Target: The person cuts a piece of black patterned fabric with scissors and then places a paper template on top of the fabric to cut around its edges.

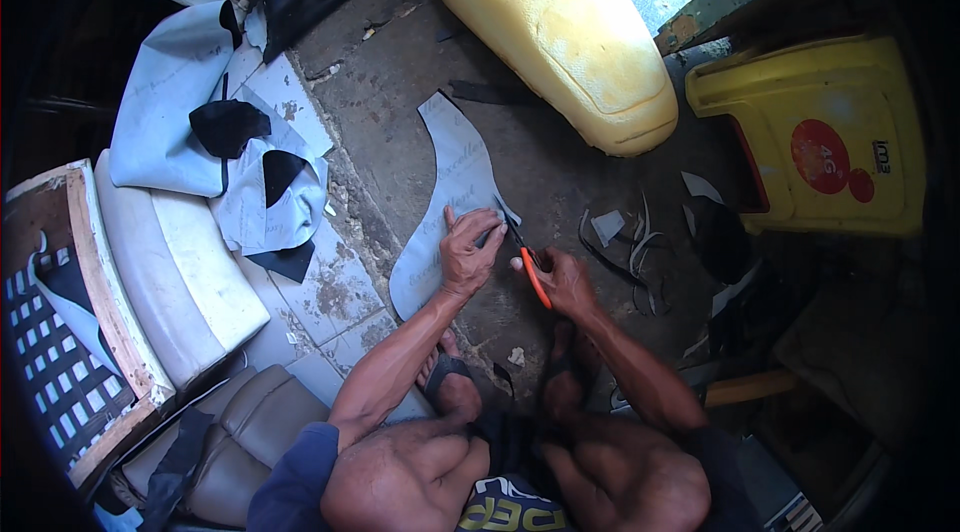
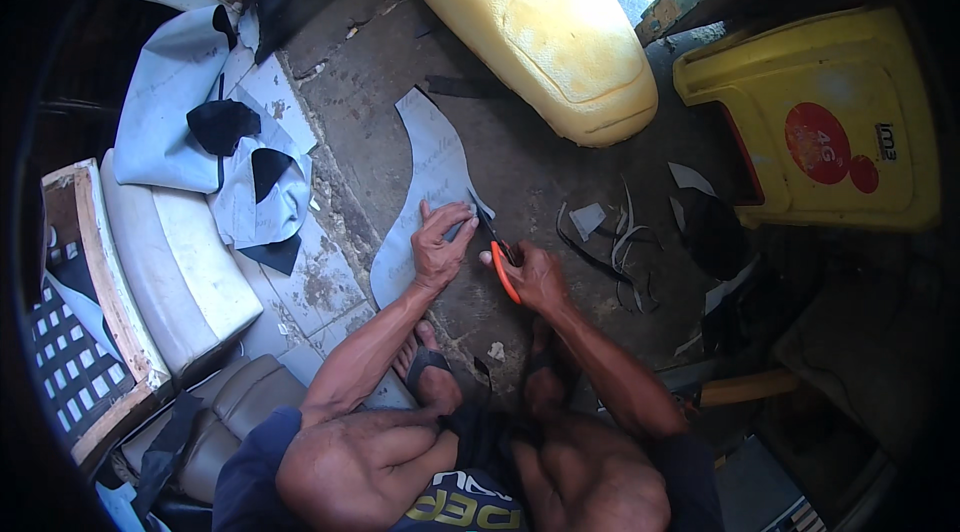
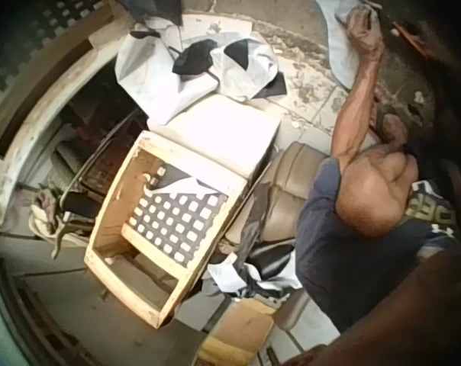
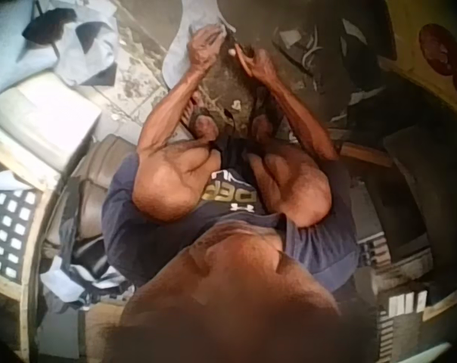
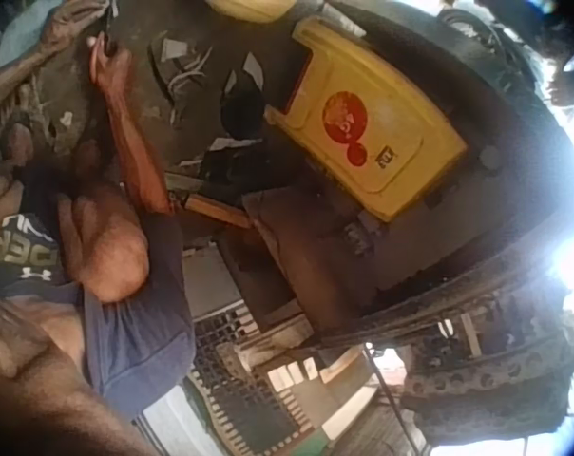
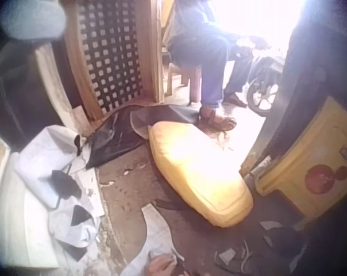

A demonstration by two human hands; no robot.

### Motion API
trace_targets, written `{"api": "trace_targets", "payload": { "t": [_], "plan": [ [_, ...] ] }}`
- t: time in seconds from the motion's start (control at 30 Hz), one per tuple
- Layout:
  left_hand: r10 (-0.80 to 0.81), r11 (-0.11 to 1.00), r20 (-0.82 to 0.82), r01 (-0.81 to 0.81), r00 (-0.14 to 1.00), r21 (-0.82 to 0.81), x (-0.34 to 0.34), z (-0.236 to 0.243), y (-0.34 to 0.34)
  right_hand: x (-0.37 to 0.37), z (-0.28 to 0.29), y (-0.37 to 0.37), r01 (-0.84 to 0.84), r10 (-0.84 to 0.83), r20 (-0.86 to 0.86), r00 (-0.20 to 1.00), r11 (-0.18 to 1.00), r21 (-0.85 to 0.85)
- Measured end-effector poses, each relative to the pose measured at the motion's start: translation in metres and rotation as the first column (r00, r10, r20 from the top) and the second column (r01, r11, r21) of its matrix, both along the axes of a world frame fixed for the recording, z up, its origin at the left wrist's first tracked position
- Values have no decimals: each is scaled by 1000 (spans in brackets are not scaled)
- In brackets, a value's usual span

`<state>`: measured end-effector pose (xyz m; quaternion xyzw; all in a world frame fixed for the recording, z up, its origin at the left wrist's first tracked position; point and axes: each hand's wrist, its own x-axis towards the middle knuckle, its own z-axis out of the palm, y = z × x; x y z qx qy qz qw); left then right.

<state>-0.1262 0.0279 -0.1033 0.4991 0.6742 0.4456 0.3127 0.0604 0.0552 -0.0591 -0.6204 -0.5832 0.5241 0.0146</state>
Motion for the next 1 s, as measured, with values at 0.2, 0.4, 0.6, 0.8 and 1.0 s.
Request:
{"api": "trace_targets", "payload": {
  "t": [0.2,0.4,0.6,0.8,1.0],
  "plan": [
    [62,996,124,-53,990,-71,-1,-3,1,-8,2,-10,76,-77,-32,997,997,-16],
    [53,994,200,-32,978,-105,-11,0,-1,-25,3,-12,104,-102,-56,993,994,36],
    [45,994,227,-21,973,-109,-10,4,1,-34,-9,-22,172,-167,-62,984,981,94],
    [155,985,527,-91,836,-146,-11,-13,5,-39,-3,-25,155,-155,-12,988,987,43],
    [121,977,563,1,818,-212,-25,-11,4,-41,4,-20,182,-182,-2,983,983,-14]
  ]
}}
